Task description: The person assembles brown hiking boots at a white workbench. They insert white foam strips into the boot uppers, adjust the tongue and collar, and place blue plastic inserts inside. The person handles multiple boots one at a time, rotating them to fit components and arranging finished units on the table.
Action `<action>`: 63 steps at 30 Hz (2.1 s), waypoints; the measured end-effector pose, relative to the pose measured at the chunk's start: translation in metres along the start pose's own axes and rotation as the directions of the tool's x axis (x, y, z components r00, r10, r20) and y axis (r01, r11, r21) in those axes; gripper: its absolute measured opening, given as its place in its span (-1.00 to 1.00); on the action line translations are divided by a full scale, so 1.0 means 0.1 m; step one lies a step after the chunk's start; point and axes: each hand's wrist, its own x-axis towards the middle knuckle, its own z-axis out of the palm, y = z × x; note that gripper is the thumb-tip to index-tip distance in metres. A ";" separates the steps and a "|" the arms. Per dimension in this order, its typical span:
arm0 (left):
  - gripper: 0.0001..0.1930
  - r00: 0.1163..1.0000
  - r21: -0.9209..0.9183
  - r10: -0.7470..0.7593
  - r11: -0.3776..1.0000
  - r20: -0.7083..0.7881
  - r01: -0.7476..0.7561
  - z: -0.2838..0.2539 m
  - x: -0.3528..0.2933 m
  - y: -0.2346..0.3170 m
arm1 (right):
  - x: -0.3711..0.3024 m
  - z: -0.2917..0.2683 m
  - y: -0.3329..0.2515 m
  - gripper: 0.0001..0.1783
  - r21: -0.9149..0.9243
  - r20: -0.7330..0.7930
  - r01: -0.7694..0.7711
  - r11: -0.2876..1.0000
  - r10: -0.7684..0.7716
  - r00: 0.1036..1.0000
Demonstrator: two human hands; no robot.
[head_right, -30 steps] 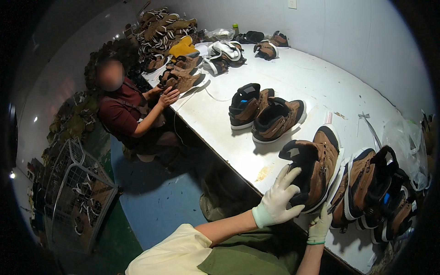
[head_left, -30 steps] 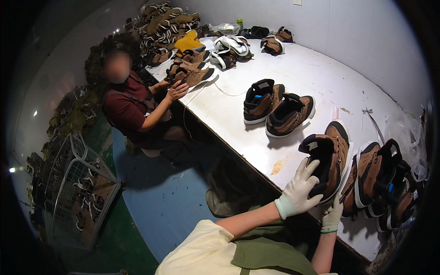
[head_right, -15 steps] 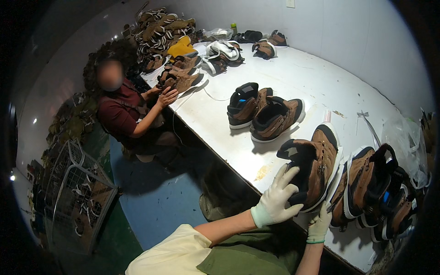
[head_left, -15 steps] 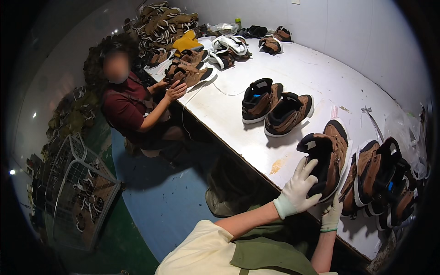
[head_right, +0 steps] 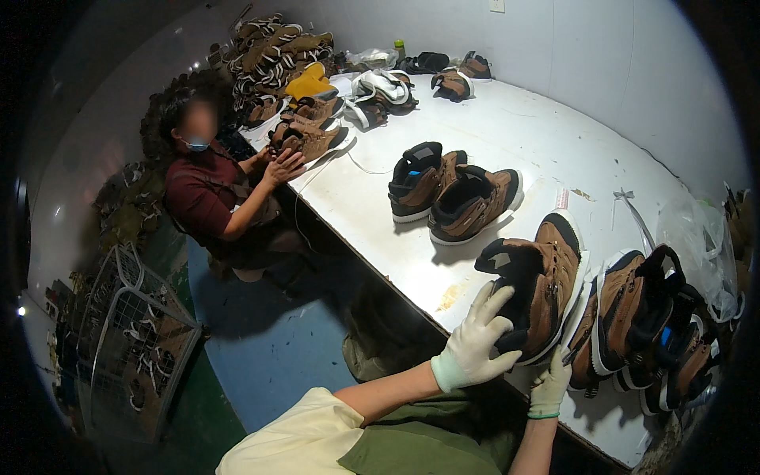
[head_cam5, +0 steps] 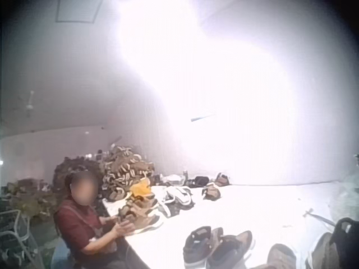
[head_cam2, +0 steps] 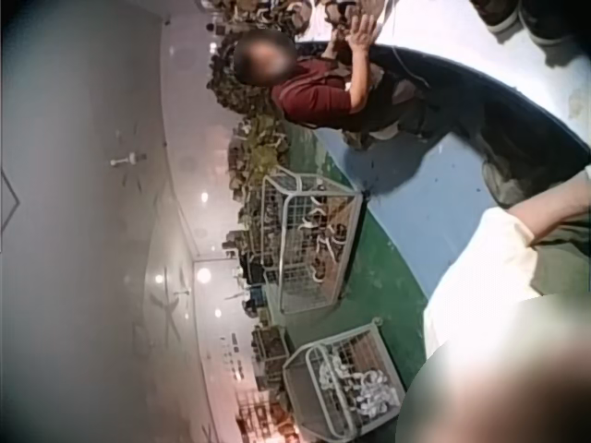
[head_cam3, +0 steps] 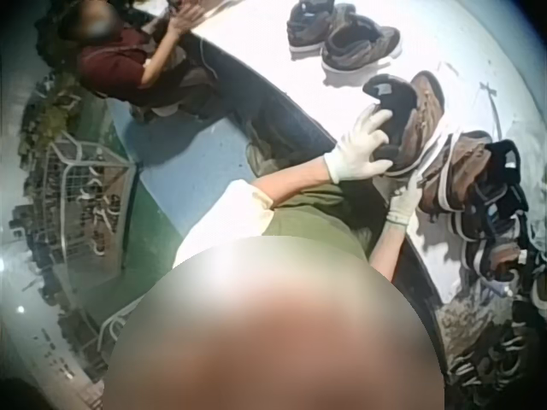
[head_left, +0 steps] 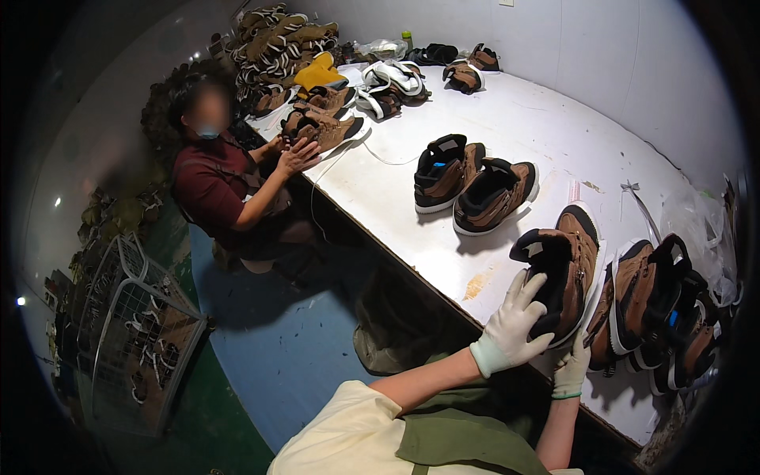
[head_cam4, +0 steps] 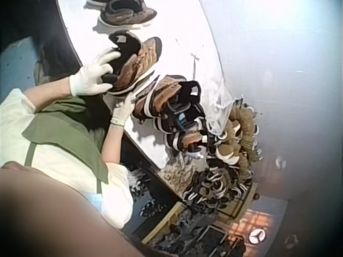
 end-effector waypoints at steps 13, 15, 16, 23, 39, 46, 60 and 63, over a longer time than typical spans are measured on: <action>-0.58 1.000 -0.010 -0.002 1.000 -0.007 0.002 0.00 -0.01 -0.01 | -0.04 0.05 -0.05 -0.88 -0.031 0.005 -0.005 1.000 0.005 1.000; -0.58 1.000 -0.005 -0.003 1.000 -0.004 0.003 -0.01 -0.01 0.00 | -0.03 0.04 -0.03 -0.88 -0.022 0.021 -0.003 1.000 0.004 1.000; -0.58 1.000 -0.004 -0.003 1.000 -0.001 0.003 0.00 -0.02 0.01 | -0.03 0.02 -0.02 -0.88 -0.017 0.027 -0.002 1.000 0.003 1.000; -0.57 0.999 0.013 0.052 0.999 -0.001 -0.052 0.02 0.03 0.02 | -0.17 0.18 -0.17 -0.88 -0.043 -0.138 -0.026 0.999 0.020 0.990; -0.58 0.975 0.251 0.157 0.948 0.160 -0.194 0.02 0.25 0.16 | -0.17 0.23 -0.11 -0.80 -0.037 -0.077 -0.059 0.998 0.056 0.995; -0.63 0.889 0.307 0.151 0.902 0.433 -0.303 0.19 0.72 0.34 | -0.21 0.32 -0.20 -0.68 -0.143 -0.176 -0.069 0.987 0.043 0.983; -0.07 0.972 -0.109 0.232 0.968 0.026 -0.228 0.63 0.37 -0.04 | -0.78 0.47 -1.89 -0.70 -0.570 0.429 0.818 -0.071 -0.875 0.223; -0.04 0.983 -0.154 0.161 0.973 -0.087 -0.173 0.67 0.23 -0.15 | -0.41 0.60 -2.17 -0.80 -0.823 0.451 0.554 -0.127 -0.739 0.501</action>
